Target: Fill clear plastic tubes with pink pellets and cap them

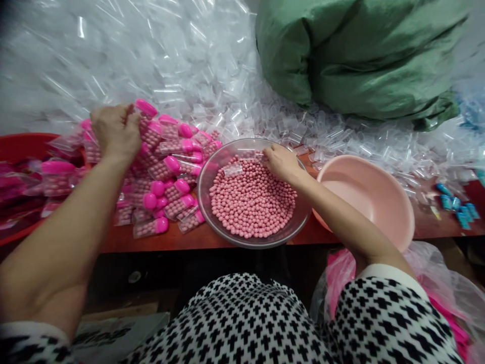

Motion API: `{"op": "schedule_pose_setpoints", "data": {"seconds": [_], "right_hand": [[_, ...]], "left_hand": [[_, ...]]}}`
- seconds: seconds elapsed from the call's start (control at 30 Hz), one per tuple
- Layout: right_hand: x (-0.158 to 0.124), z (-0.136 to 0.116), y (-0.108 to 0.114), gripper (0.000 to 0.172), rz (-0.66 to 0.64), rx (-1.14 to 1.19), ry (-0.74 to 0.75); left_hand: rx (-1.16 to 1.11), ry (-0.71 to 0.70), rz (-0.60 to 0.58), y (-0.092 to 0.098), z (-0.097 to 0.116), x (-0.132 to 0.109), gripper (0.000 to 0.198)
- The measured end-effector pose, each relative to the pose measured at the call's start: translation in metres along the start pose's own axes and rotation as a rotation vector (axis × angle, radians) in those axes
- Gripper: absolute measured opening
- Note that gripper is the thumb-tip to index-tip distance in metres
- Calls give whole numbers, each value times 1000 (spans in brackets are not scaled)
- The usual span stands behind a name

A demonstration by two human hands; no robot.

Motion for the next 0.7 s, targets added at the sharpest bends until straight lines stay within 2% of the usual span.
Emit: {"op": "schedule_pose_setpoints", "data": {"seconds": [0.1,0.17,0.23,0.33,0.37,0.43,0.5,0.57,0.63,0.7], "right_hand": [[-5,7,-1,37,-14,20,0],[-14,12,0,35,-21,40,42],[-25,13,3,35,-56,38,129],[-40,9,6,34,-164,-39,254],[-43,7,8,34,-200,-68,267],[-47,6,12,34,-244,-100,255],[-48,7,17,37,-234,-73,229],[-46,10,20,38,-194,8,206],[-44,15,18,29,-190,162,185],[-39,17,9,17,-268,440,144]], "left_hand": [[279,-150,178,-7,18,-17,49],[401,-238,116,-28,40,-36,51],[504,-295,-95,-61,64,-56,45],[691,-303,-598,-123,88,-86,30],[754,-296,-721,-140,91,-93,28],[861,-264,-866,-166,91,-100,30],[929,-237,-922,-180,85,-100,23],[957,-249,-950,-183,79,-99,22],[938,-290,-915,-180,76,-99,29],[859,-315,-831,-177,77,-101,29]]}}
Point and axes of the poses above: each hand's wrist, its own x-axis towards the middle knuckle, its own y-axis out of the back of the hand, z = x × y, the point moved 3 cm from there along x, towards the middle knuckle, and after that the axes turned 11 degrees about -x, right-handed, at the moved point
